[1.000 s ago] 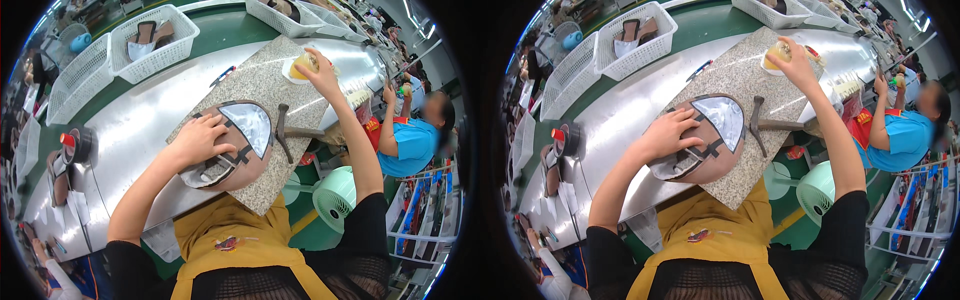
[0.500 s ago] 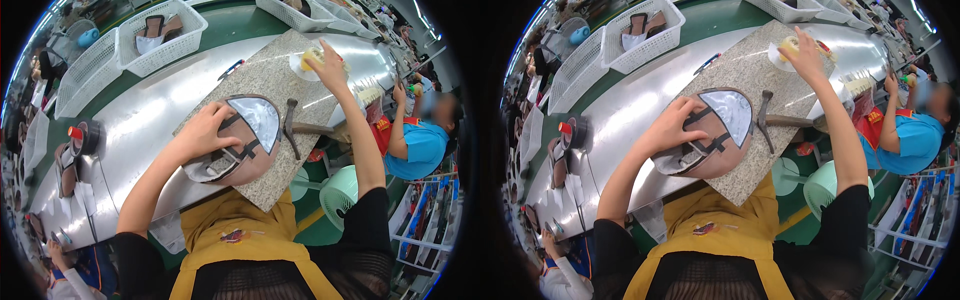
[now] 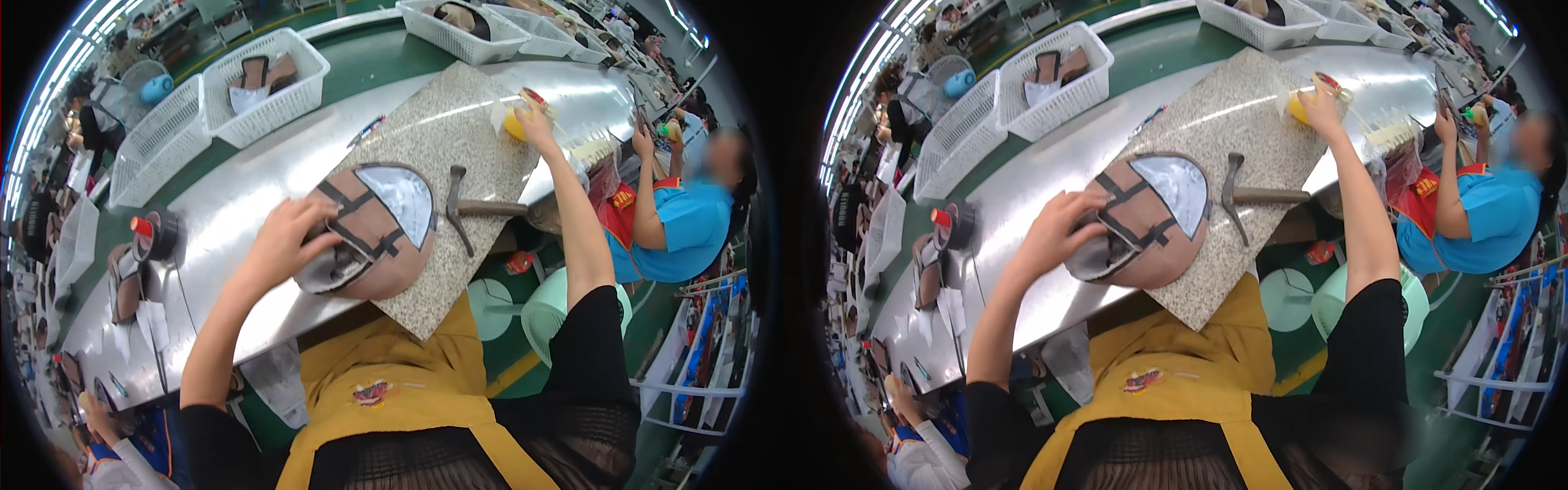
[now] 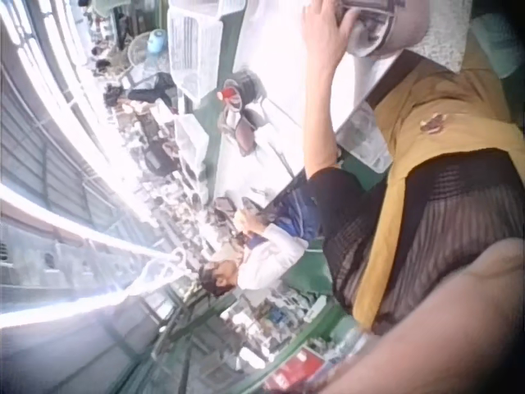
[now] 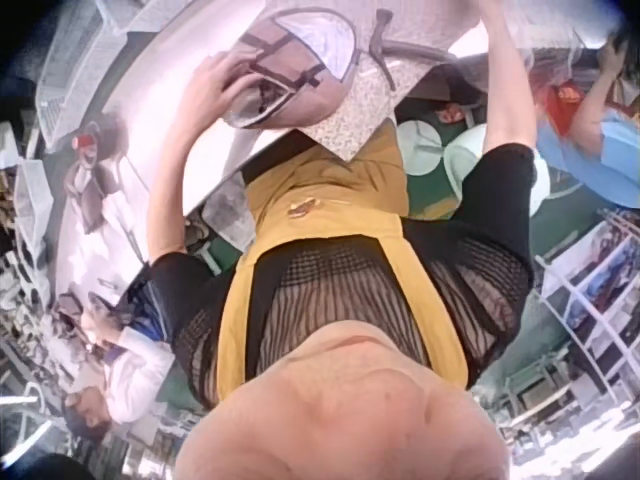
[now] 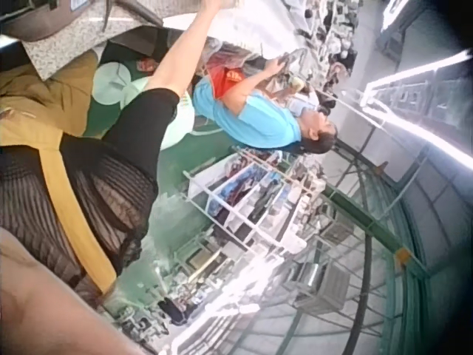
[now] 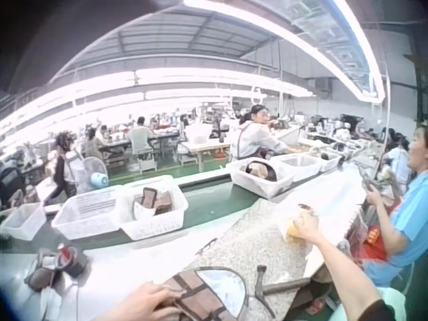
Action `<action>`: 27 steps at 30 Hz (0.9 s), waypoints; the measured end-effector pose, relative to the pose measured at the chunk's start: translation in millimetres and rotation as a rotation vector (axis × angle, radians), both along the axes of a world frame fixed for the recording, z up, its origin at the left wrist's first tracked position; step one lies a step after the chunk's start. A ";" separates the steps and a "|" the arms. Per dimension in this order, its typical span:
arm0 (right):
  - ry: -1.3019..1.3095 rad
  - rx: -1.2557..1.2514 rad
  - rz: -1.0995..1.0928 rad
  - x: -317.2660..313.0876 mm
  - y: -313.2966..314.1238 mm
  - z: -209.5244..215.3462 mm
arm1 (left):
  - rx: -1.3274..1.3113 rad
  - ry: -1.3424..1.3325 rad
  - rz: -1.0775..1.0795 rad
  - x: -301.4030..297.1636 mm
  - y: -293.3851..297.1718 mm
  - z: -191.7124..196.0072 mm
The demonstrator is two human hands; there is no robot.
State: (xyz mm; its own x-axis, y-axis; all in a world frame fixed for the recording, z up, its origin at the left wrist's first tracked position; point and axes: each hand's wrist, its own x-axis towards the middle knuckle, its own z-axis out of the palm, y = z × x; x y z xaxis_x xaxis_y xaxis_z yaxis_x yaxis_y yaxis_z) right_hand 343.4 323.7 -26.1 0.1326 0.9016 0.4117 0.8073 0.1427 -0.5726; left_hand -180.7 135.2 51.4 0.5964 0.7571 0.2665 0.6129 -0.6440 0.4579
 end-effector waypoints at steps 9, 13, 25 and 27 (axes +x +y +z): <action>0.290 -0.265 0.029 -17.7 -0.9 3.2 | -0.086 0.088 0.046 4.9 -1.7 18.4; 0.238 -0.276 0.000 -11.5 5.0 8.4 | -0.051 0.052 -0.012 31.0 10.8 16.5; -0.290 -0.015 0.037 -61.2 47.1 49.4 | -0.007 0.042 0.008 26.8 1.7 22.3; -0.365 -0.096 0.074 -64.4 51.3 41.5 | -0.003 0.028 0.032 23.6 -8.0 22.4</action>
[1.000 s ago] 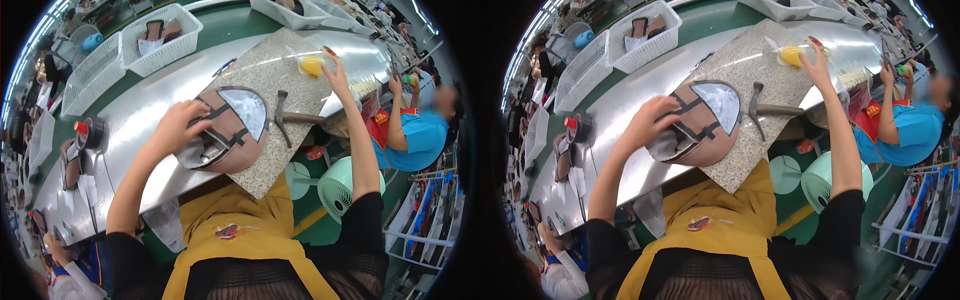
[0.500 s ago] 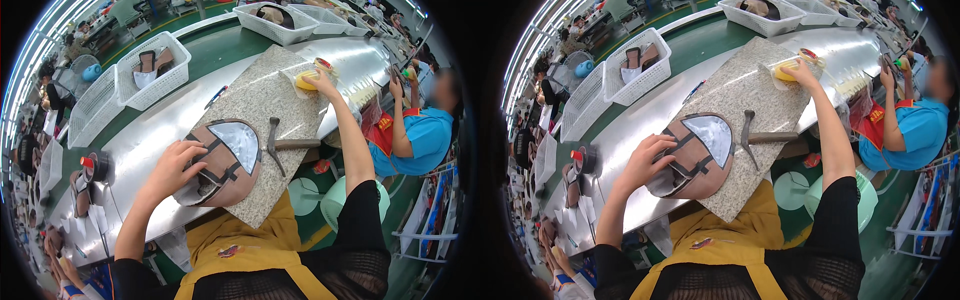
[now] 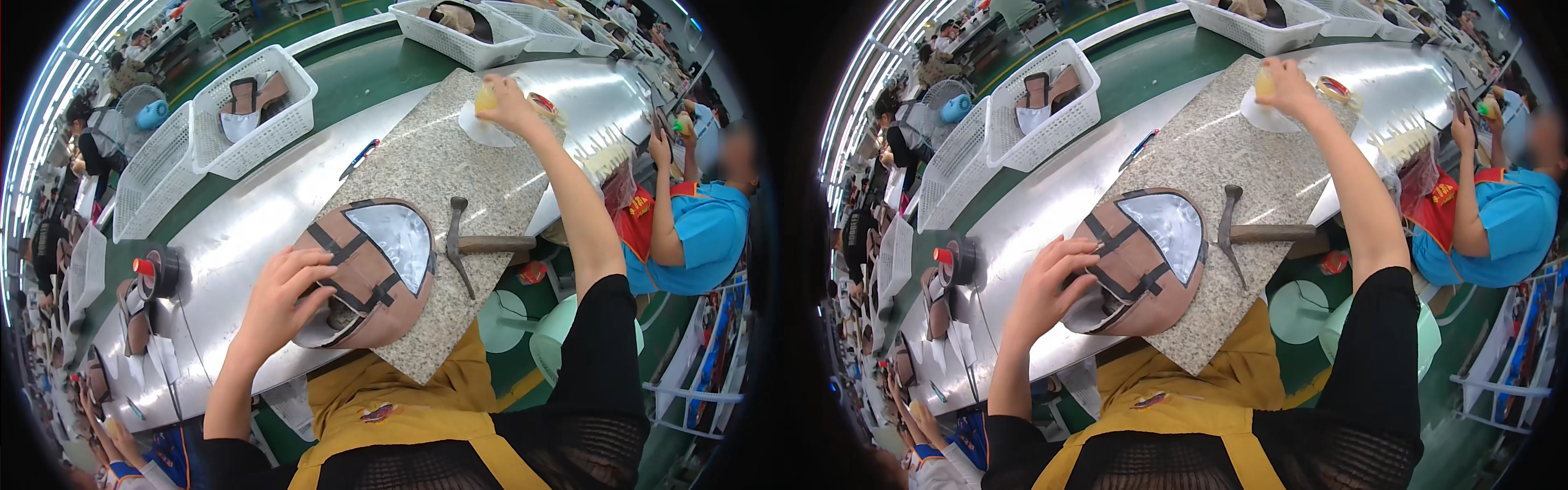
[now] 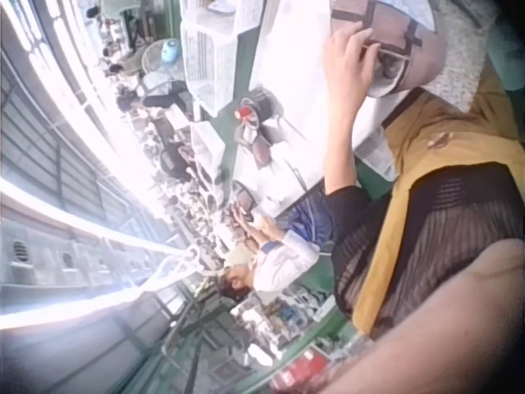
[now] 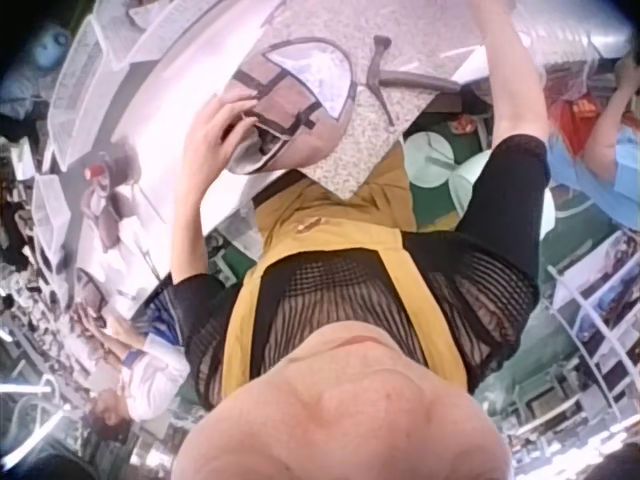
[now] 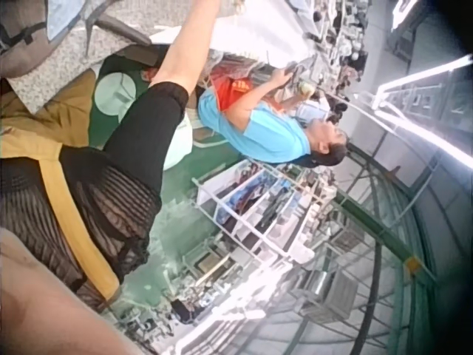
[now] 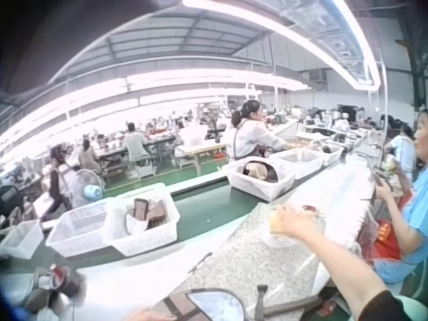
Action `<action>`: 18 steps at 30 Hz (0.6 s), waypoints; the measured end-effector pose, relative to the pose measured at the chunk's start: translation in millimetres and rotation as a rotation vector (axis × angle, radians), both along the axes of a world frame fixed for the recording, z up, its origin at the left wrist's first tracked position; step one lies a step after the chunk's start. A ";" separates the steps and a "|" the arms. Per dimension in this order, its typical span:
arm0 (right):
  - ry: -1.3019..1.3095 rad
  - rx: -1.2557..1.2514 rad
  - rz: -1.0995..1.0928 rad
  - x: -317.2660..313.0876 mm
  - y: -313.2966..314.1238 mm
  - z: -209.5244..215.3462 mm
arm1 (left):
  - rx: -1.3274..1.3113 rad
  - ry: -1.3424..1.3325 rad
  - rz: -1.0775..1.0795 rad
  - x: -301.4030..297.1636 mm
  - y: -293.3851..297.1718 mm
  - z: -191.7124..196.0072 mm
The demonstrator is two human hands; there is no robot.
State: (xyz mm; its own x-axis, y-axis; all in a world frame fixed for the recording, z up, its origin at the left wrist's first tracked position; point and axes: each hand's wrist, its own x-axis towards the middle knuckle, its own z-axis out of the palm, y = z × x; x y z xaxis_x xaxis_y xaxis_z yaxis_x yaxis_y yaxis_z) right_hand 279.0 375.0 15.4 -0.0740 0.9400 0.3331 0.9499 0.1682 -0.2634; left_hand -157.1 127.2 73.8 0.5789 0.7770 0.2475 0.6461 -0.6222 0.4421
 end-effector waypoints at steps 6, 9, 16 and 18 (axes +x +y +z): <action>-0.144 -0.025 -0.040 -17.9 -4.8 0.9 | 0.025 -0.018 0.101 -13.5 -36.7 -11.7; -0.168 -0.022 0.016 -18.5 0.0 -6.2 | 0.011 -0.053 0.123 -20.4 -51.1 -12.1; -0.131 0.086 0.047 8.3 8.7 -6.5 | 0.072 -0.033 0.067 -23.6 -53.6 -13.9; -0.084 0.149 0.065 12.2 9.7 -6.7 | 0.063 -0.022 0.050 -25.8 -59.8 -16.0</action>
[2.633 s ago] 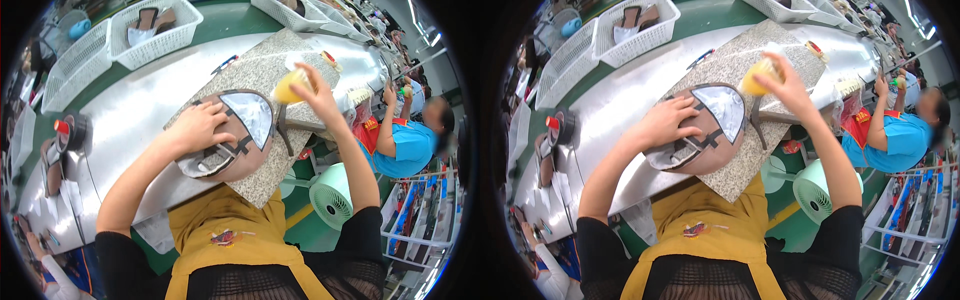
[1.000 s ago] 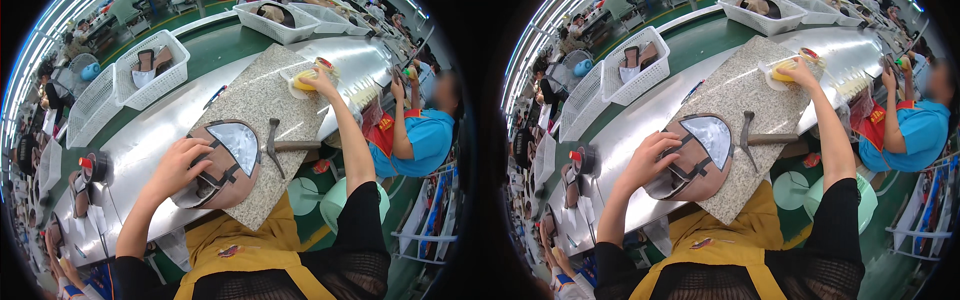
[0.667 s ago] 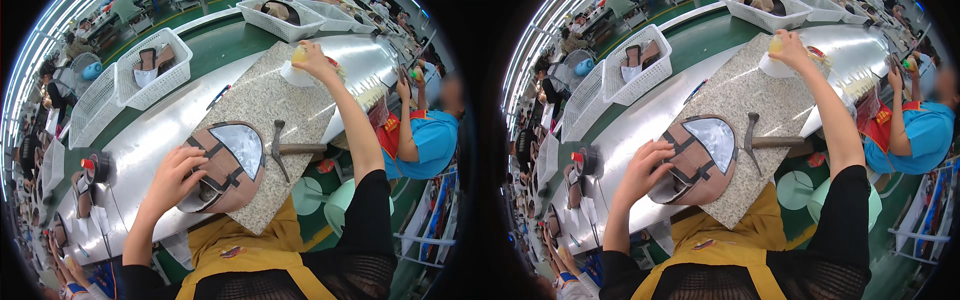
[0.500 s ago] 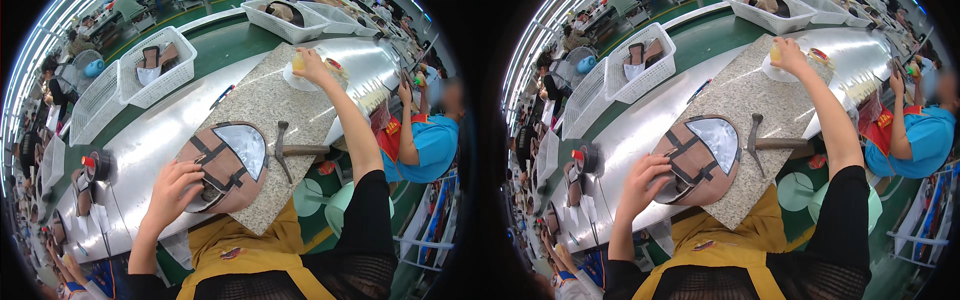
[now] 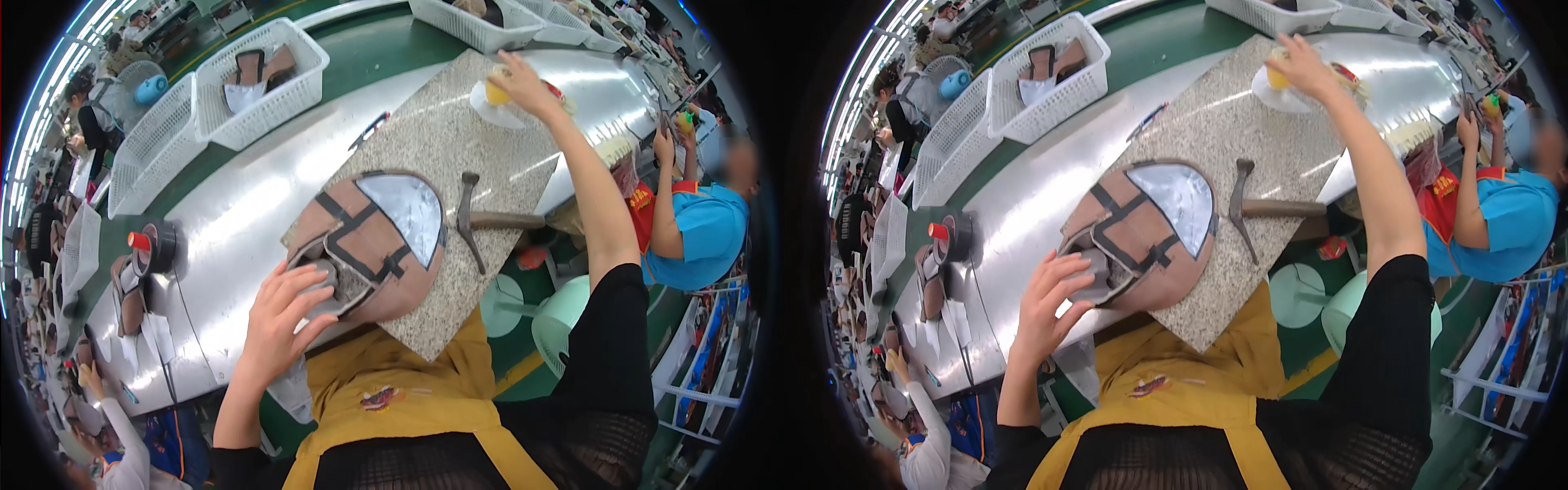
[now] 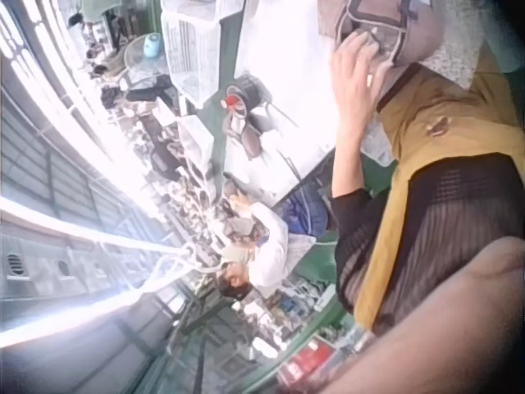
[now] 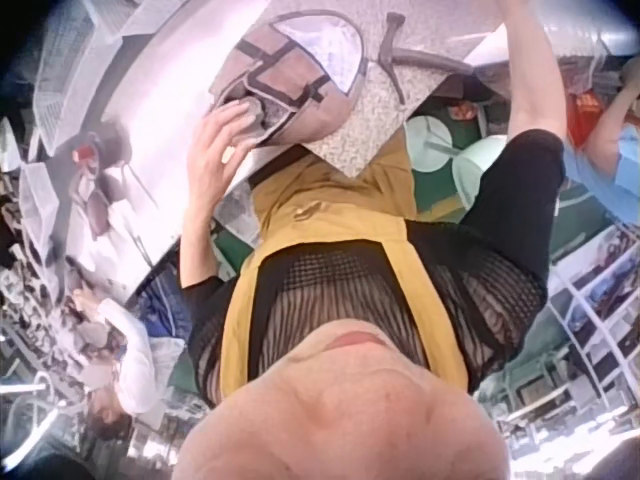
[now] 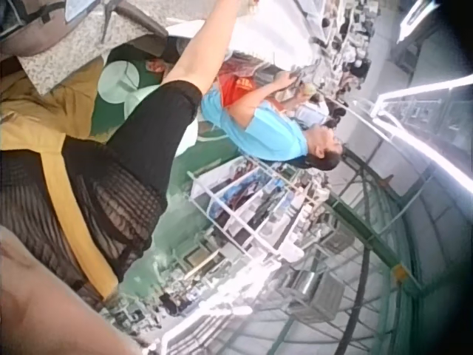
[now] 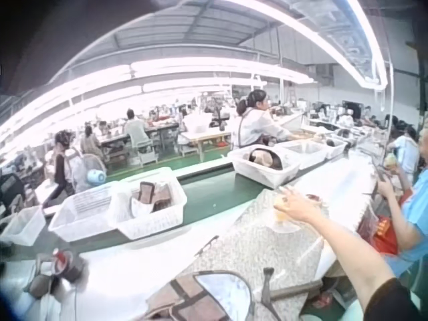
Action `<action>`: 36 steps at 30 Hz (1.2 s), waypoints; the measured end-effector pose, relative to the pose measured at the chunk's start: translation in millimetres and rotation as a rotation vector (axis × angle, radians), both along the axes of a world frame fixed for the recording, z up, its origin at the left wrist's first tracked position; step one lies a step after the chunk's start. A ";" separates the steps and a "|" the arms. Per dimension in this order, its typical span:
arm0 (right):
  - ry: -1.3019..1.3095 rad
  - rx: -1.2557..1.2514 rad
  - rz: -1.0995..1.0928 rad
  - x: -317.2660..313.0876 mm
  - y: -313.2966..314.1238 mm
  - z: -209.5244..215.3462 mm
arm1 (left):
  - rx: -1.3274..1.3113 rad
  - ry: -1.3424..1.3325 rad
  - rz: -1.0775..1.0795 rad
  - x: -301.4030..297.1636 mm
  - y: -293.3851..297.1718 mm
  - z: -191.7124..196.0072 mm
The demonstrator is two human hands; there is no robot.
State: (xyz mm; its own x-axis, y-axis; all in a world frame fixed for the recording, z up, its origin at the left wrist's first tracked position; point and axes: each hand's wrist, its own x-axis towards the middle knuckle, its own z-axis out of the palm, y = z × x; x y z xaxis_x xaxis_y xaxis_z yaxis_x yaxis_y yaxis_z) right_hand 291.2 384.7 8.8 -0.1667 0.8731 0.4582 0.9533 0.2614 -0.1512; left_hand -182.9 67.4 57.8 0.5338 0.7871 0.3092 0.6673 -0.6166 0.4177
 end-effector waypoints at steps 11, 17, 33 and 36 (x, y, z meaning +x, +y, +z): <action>0.439 -0.279 -0.266 86.0 -14.5 -15.6 | 0.067 0.109 -0.089 1.2 -2.7 -11.4; 0.380 -0.222 -0.290 35.1 -6.9 -21.8 | 0.061 0.146 -0.062 -0.9 0.2 2.9; 0.722 -0.335 -0.156 29.3 -2.3 -13.8 | 0.157 0.422 -0.260 245.6 271.5 -77.2; 0.725 -0.359 -0.116 28.2 -9.6 -7.1 | 0.169 0.445 -0.276 246.2 272.7 -84.7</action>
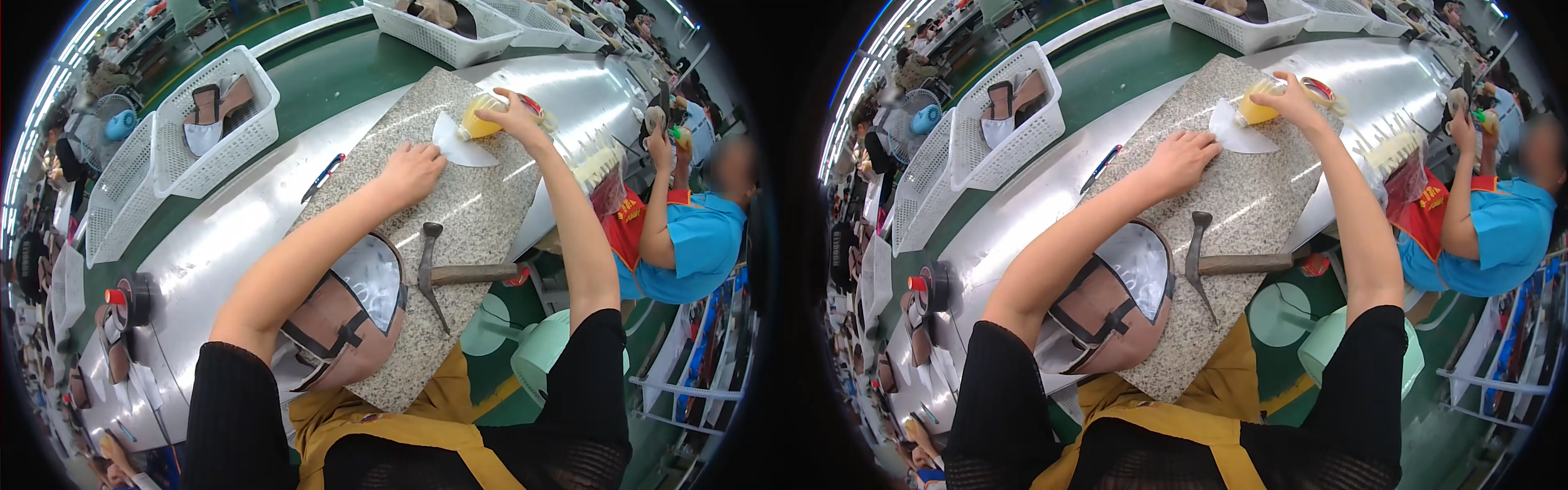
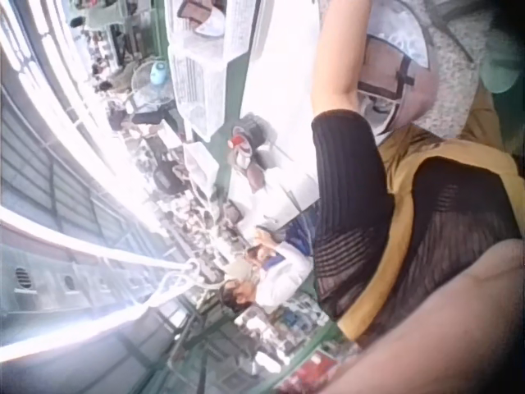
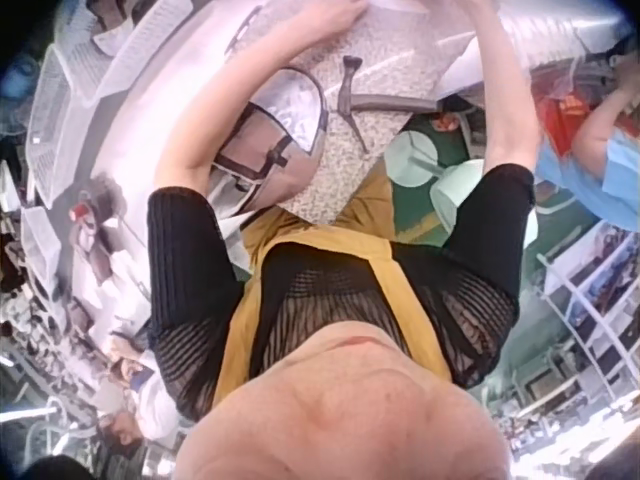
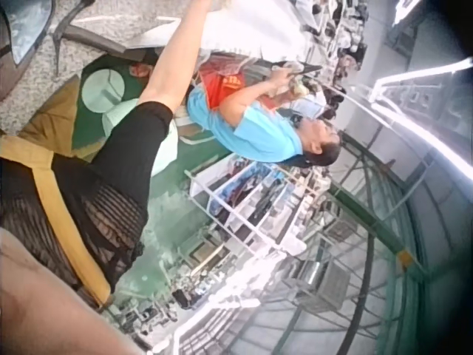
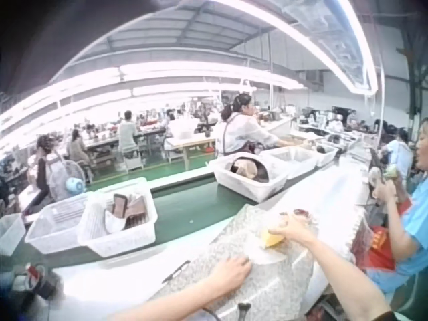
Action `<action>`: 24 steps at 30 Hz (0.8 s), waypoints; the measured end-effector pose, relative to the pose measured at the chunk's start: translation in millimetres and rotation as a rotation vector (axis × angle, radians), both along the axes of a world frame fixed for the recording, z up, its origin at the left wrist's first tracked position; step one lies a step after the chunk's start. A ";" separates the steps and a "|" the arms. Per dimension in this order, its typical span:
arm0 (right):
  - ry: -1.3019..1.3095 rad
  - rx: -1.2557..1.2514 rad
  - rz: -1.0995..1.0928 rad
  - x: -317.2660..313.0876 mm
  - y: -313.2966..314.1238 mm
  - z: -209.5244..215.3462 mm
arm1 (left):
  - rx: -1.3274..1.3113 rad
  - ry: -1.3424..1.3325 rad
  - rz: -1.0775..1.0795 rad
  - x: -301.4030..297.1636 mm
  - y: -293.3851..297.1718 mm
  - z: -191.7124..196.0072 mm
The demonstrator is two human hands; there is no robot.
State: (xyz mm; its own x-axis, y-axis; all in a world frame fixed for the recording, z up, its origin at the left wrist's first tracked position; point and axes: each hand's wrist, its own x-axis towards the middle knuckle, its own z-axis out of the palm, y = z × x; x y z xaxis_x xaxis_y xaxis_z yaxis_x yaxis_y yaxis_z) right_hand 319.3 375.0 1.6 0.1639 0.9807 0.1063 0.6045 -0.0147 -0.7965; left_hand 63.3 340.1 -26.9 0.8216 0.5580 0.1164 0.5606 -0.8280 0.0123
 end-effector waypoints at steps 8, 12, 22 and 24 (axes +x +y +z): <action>-0.095 0.242 -0.007 14.7 -1.4 15.6 | 0.106 -0.035 -0.045 1.6 4.9 -5.4; -0.452 0.414 0.107 -29.4 -27.0 29.9 | 0.127 -0.072 -0.023 2.4 3.9 -13.5; -0.725 0.439 0.200 -75.5 -48.3 11.6 | -0.001 -0.041 0.033 1.6 -4.4 -5.9; -0.763 0.495 0.198 -70.2 -45.4 6.9 | -0.060 -0.034 0.021 0.5 -2.8 1.0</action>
State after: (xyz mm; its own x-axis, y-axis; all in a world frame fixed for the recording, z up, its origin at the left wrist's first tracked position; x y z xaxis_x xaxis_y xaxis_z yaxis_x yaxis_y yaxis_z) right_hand 249.2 329.6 8.6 -0.2883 0.7974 0.5301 0.9223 0.3800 -0.0701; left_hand 63.8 337.3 -25.9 0.8060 0.5817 0.1096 0.5760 -0.8134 0.0810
